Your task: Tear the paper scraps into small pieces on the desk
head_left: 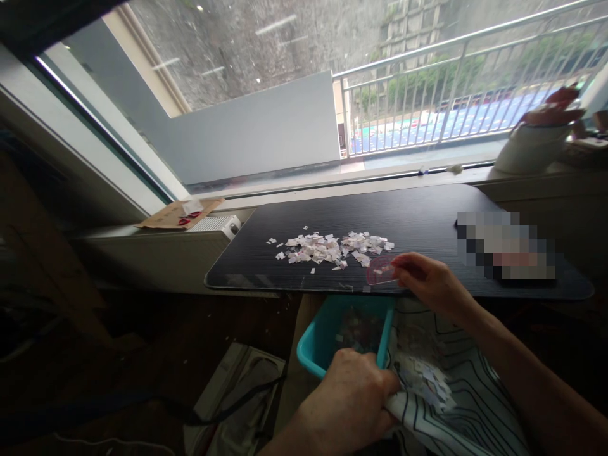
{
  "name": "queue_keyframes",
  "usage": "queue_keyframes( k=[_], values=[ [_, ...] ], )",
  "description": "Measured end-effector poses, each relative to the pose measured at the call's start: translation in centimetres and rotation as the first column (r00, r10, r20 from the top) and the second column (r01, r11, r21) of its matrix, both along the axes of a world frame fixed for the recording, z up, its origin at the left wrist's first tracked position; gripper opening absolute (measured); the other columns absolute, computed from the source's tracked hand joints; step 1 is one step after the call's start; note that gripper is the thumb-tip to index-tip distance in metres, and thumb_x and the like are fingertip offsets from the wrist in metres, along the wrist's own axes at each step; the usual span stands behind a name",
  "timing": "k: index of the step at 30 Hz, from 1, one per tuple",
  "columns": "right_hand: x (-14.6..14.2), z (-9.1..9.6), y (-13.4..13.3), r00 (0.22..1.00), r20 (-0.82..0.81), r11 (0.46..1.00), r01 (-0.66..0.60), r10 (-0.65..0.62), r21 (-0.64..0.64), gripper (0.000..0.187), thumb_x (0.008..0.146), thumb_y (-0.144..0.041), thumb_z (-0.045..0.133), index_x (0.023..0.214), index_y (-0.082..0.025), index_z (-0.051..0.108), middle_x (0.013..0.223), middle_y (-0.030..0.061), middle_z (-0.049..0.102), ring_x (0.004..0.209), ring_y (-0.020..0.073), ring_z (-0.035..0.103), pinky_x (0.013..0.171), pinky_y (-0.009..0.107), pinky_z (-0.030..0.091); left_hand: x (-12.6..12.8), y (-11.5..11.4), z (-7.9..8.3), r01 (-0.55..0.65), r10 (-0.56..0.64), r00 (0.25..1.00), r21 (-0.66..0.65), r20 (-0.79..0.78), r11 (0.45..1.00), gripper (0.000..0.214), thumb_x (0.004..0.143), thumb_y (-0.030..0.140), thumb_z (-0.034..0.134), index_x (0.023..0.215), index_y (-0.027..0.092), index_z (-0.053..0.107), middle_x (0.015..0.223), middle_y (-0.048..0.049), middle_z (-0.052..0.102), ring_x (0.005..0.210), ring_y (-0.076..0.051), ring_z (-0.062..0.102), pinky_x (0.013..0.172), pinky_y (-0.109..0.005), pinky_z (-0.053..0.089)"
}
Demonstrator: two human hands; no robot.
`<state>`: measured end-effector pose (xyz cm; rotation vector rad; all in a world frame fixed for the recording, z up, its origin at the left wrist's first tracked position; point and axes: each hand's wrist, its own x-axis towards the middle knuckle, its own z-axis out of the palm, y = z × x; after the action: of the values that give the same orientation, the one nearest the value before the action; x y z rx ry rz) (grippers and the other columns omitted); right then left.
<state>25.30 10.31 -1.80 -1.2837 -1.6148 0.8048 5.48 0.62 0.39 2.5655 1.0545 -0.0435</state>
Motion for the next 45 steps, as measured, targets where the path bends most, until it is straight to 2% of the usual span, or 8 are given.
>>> queue_keyframes(
  k=[8, 13, 18, 22, 27, 34, 40, 45],
  values=[
    [0.0, 0.6, -0.1, 0.988, 0.156, 0.995, -0.022, 0.007, 0.096, 0.018, 0.079, -0.032, 0.055, 0.091, -0.020, 0.061, 0.080, 0.0011, 0.067, 0.068, 0.0145, 0.061, 0.065, 0.027, 0.049, -0.1, 0.1, 0.1, 0.001, -0.001, 1.000, -0.002, 0.001, 1.000, 0.012, 0.073, 0.032, 0.064, 0.075, 0.021, 0.062, 0.074, -0.0013, 0.064, 0.066, -0.020, 0.060, 0.057, -0.025, 0.039],
    [0.1, 0.4, 0.1, 0.993, 0.104, 0.997, -0.055, 0.049, 0.057, 0.017, 0.079, -0.032, 0.055, 0.090, -0.020, 0.061, 0.080, 0.0010, 0.067, 0.067, 0.0138, 0.061, 0.065, 0.026, 0.050, -0.1, 0.1, 0.3, -0.005, 0.005, 1.000, -0.021, -0.001, 1.000, 0.011, 0.071, 0.031, 0.065, 0.074, 0.020, 0.061, 0.075, -0.0014, 0.064, 0.065, -0.020, 0.060, 0.056, -0.025, 0.038],
    [0.2, 0.3, 0.1, 0.996, 0.089, 0.999, -0.003, 0.000, 0.034, 0.016, 0.078, -0.031, 0.056, 0.088, -0.020, 0.060, 0.079, 0.0015, 0.066, 0.068, 0.0145, 0.062, 0.064, 0.026, 0.050, -0.1, 0.2, 0.2, -0.006, 0.006, 1.000, -0.012, -0.004, 1.000, 0.010, 0.072, 0.030, 0.064, 0.073, 0.021, 0.061, 0.074, -0.0014, 0.063, 0.064, -0.019, 0.059, 0.056, -0.025, 0.038],
    [-0.2, 0.1, 0.0, 0.998, 0.017, 0.998, -0.059, 0.060, -0.030, 0.015, 0.078, -0.030, 0.056, 0.088, -0.020, 0.060, 0.075, 0.0009, 0.065, 0.063, 0.0137, 0.061, 0.062, 0.026, 0.050, 0.0, 0.2, 0.2, -0.003, 0.003, 1.000, -0.005, -0.010, 1.000, 0.010, 0.073, 0.030, 0.063, 0.072, 0.021, 0.061, 0.073, -0.0016, 0.063, 0.063, -0.019, 0.059, 0.054, -0.025, 0.037],
    [-0.4, -0.1, 0.4, 0.998, -0.058, 0.999, -0.039, 0.038, -0.009, 0.018, 0.077, -0.033, 0.057, 0.089, -0.019, 0.060, 0.079, 0.0026, 0.066, 0.068, 0.0157, 0.063, 0.064, 0.028, 0.052, 0.0, 0.2, 0.2, -0.014, 0.014, 1.000, -0.009, -0.004, 1.000, 0.011, 0.072, 0.031, 0.063, 0.072, 0.020, 0.061, 0.073, -0.0017, 0.063, 0.064, -0.019, 0.059, 0.055, -0.025, 0.038],
    [-0.7, -0.2, 0.6, 0.990, -0.089, 0.992, -0.114, 0.108, -0.055, 0.017, 0.077, -0.034, 0.057, 0.087, -0.019, 0.059, 0.076, 0.0022, 0.065, 0.064, 0.0151, 0.062, 0.062, 0.027, 0.052, -0.1, 0.3, 0.3, -0.017, 0.017, 1.000, -0.005, 0.001, 1.000, 0.012, 0.073, 0.032, 0.063, 0.072, 0.020, 0.061, 0.072, -0.0014, 0.063, 0.063, -0.019, 0.058, 0.055, -0.024, 0.038],
    [-0.5, -0.5, 1.0, 0.998, -0.040, 0.998, -0.047, 0.045, -0.036, 0.016, 0.077, -0.032, 0.056, 0.087, -0.019, 0.059, 0.079, 0.0032, 0.066, 0.066, 0.0162, 0.062, 0.064, 0.029, 0.053, -0.1, 0.3, 0.4, -0.011, 0.011, 1.000, 0.002, 0.002, 1.000, 0.013, 0.072, 0.033, 0.064, 0.071, 0.020, 0.060, 0.070, -0.0009, 0.062, 0.061, -0.018, 0.058, 0.054, -0.024, 0.037],
    [-0.9, -0.2, 1.0, 0.992, -0.063, 0.992, -0.117, 0.113, -0.053, 0.015, 0.077, -0.031, 0.055, 0.086, -0.020, 0.058, 0.075, 0.0019, 0.065, 0.063, 0.0153, 0.062, 0.060, 0.027, 0.052, -0.1, 0.4, 0.4, -0.010, 0.010, 1.000, 0.005, -0.006, 1.000, 0.011, 0.071, 0.030, 0.064, 0.072, 0.020, 0.060, 0.072, -0.0012, 0.062, 0.062, -0.018, 0.058, 0.053, -0.024, 0.037]
  ],
)
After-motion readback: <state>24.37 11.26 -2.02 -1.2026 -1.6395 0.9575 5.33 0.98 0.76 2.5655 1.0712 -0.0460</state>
